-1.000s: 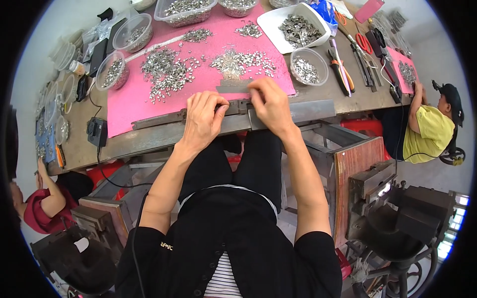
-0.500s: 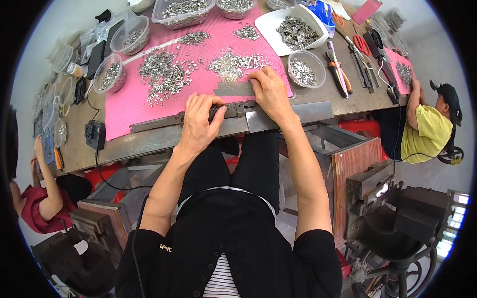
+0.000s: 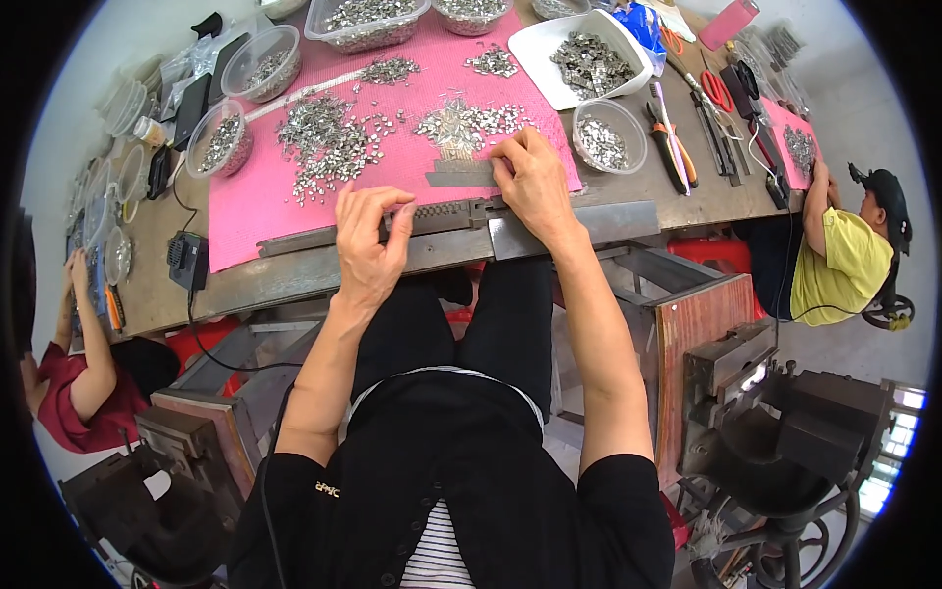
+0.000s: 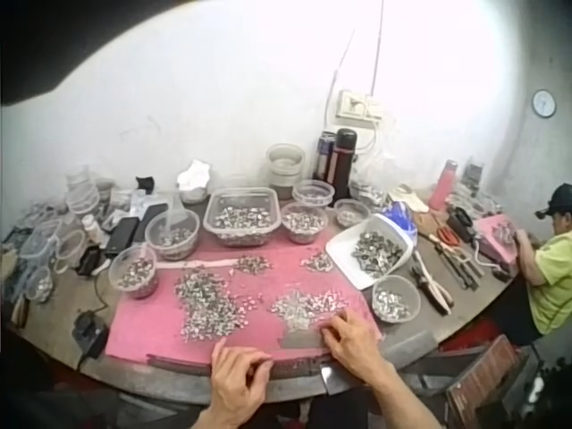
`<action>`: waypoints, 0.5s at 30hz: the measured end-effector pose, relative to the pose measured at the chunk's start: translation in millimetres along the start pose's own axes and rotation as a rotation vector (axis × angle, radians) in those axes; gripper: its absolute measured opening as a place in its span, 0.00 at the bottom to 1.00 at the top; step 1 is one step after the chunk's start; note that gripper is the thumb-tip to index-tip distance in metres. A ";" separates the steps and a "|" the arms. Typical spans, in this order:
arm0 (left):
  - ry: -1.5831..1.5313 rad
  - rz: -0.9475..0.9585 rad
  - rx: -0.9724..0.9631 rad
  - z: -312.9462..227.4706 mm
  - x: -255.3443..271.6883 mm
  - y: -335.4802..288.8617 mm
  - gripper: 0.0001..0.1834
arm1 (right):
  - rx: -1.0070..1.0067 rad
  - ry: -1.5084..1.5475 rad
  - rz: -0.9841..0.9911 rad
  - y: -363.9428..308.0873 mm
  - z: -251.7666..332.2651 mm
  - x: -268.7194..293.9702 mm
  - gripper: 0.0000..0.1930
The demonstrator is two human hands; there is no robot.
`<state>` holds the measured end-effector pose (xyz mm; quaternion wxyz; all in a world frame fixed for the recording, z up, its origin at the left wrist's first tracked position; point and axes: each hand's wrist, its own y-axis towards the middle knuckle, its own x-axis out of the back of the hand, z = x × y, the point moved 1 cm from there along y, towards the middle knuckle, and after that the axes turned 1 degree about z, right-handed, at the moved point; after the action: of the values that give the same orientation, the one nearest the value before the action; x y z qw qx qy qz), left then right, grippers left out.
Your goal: The recorder is assembling small metal parts onto a metal strip and then using a manual press to secure them.
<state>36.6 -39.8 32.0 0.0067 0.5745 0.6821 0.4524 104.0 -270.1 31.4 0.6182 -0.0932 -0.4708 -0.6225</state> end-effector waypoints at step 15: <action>0.239 0.090 -0.005 18.0 34.7 -25.8 0.22 | 0.124 0.228 0.177 -18.2 55.2 2.9 0.07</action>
<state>14.3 0.3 23.0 -0.0932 0.5464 0.6505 0.5193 62.0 -237.2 54.6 0.7246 -0.0250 -0.4251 -0.5418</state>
